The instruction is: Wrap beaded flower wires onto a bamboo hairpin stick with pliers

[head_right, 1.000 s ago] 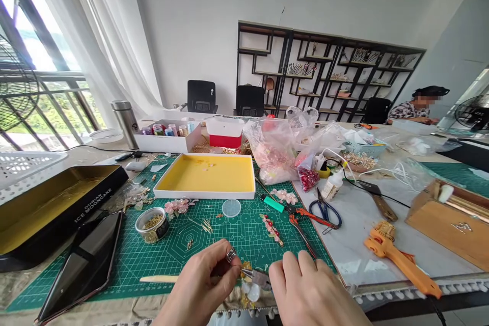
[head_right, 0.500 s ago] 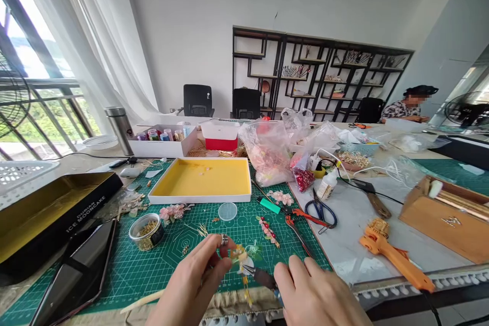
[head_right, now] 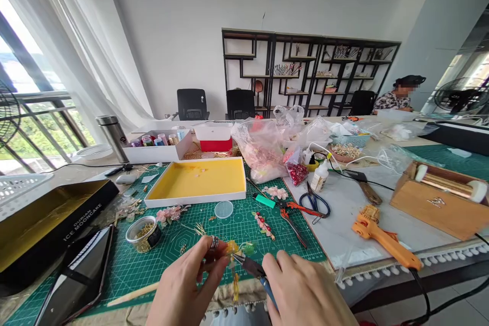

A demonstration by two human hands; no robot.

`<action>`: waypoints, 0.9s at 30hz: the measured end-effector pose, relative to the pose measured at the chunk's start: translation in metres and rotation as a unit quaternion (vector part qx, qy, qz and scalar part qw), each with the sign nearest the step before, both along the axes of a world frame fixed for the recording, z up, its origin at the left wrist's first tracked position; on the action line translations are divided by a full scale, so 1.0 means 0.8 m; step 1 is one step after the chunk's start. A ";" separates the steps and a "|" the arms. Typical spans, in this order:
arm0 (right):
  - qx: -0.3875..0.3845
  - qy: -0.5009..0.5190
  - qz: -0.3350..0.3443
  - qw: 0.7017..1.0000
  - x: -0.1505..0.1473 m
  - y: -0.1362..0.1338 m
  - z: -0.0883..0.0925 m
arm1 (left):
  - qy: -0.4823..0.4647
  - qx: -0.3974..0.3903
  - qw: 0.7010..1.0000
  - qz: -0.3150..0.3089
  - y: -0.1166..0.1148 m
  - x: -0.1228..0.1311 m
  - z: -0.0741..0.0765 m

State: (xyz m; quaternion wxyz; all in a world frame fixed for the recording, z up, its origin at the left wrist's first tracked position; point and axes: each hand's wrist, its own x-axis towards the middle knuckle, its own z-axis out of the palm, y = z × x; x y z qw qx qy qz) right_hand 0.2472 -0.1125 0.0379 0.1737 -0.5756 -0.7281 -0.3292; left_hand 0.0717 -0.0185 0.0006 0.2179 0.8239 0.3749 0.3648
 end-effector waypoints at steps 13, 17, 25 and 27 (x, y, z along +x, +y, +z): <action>-0.020 -0.011 -0.015 1.000 -0.005 -0.016 0.008 | 0.012 -0.073 0.997 -0.005 -0.013 0.008 0.011; -0.017 -0.016 -0.012 1.000 -0.003 -0.015 0.011 | -0.010 -0.091 0.995 -0.028 -0.019 0.010 0.020; -0.006 -0.008 -0.017 1.000 -0.003 -0.015 0.018 | -0.015 -0.092 0.996 0.001 -0.016 0.010 0.023; -0.015 -0.004 -0.023 1.000 0.000 -0.015 0.016 | -0.039 -0.103 0.994 0.008 -0.014 0.010 0.021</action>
